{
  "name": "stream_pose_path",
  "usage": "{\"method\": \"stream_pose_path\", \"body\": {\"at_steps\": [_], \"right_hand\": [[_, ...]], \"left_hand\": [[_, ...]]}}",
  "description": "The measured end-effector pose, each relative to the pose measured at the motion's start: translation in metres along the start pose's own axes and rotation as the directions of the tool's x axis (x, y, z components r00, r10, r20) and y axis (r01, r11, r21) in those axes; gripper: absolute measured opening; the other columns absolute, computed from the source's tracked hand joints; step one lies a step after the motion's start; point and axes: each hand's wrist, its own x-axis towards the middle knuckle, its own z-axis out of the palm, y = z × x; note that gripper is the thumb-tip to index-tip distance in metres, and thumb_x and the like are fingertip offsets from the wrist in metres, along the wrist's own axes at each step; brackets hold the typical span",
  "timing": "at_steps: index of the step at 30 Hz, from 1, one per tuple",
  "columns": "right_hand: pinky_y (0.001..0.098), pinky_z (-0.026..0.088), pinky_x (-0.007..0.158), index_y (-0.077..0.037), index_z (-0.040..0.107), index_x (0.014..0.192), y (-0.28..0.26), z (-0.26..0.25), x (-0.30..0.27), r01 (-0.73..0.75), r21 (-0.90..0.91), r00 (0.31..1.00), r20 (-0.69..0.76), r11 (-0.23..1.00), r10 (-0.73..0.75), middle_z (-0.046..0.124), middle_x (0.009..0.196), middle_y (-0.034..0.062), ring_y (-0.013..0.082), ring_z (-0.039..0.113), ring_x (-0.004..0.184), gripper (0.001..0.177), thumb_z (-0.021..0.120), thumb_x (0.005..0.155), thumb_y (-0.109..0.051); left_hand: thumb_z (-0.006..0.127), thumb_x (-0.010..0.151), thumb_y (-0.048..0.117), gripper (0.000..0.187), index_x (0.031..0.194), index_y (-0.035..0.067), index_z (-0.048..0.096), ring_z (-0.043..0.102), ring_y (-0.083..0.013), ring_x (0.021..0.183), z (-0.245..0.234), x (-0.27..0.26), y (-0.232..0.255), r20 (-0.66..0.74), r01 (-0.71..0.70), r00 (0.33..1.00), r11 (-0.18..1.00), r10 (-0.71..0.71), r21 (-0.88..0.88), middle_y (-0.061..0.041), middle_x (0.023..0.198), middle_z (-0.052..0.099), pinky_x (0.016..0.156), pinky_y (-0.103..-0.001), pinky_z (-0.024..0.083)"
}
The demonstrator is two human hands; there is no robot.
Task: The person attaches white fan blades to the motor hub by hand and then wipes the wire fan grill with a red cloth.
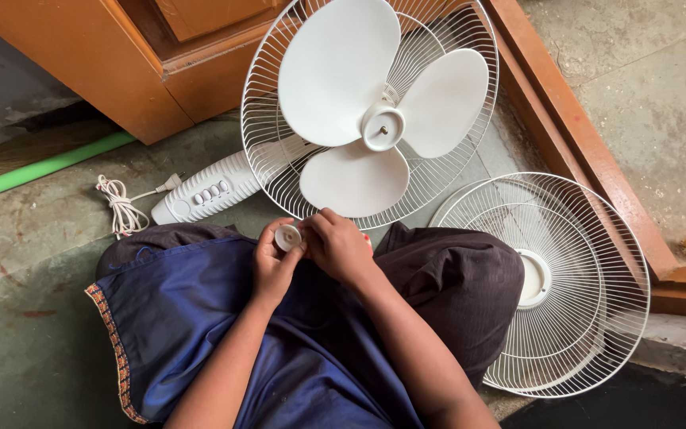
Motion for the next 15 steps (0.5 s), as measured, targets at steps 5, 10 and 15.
{"method": "stream_pose_path", "body": {"at_steps": [5,10,15], "right_hand": [[0.0421,0.056,0.068,-0.006,0.071,0.1,-0.035,-0.057,0.011,-0.058,0.002,0.986,-0.158,0.998,0.058,0.068,0.092,0.0154,0.036,0.07,0.08,0.016,0.073,0.084,-0.009],[0.0379,0.057,0.079,-0.003,0.07,0.108,-0.022,-0.119,0.005,-0.064,0.009,0.914,-0.402,0.998,0.062,0.07,0.1,0.0136,0.0306,0.072,0.089,0.013,0.068,0.094,-0.003],[0.0303,0.057,0.078,0.001,0.071,0.107,0.005,-0.153,-0.005,-0.166,0.047,0.805,-0.57,0.985,0.163,0.071,0.098,0.0119,0.0187,0.072,0.087,0.007,0.07,0.101,-0.002]], "left_hand": [[0.073,0.087,-0.008,0.037,0.121,0.003,0.063,0.064,-0.0091,0.1,0.01,-0.005,0.02,0.042,-0.174,0.985,0.941,0.169,0.289,-0.003,0.118,0.06,0.083,-0.024,0.054],[0.069,0.093,0.0,0.033,0.126,0.005,0.065,0.067,-0.0109,0.092,0.007,-0.014,0.019,-0.021,0.124,0.992,0.992,-0.124,-0.022,-0.004,0.102,0.069,0.082,-0.026,0.054],[0.06,0.106,0.013,0.027,0.128,-0.002,0.068,0.073,-0.0194,0.096,0.014,-0.008,0.013,-0.05,0.226,0.969,0.947,-0.243,-0.228,-0.012,0.108,0.071,0.087,-0.032,0.055]]}}
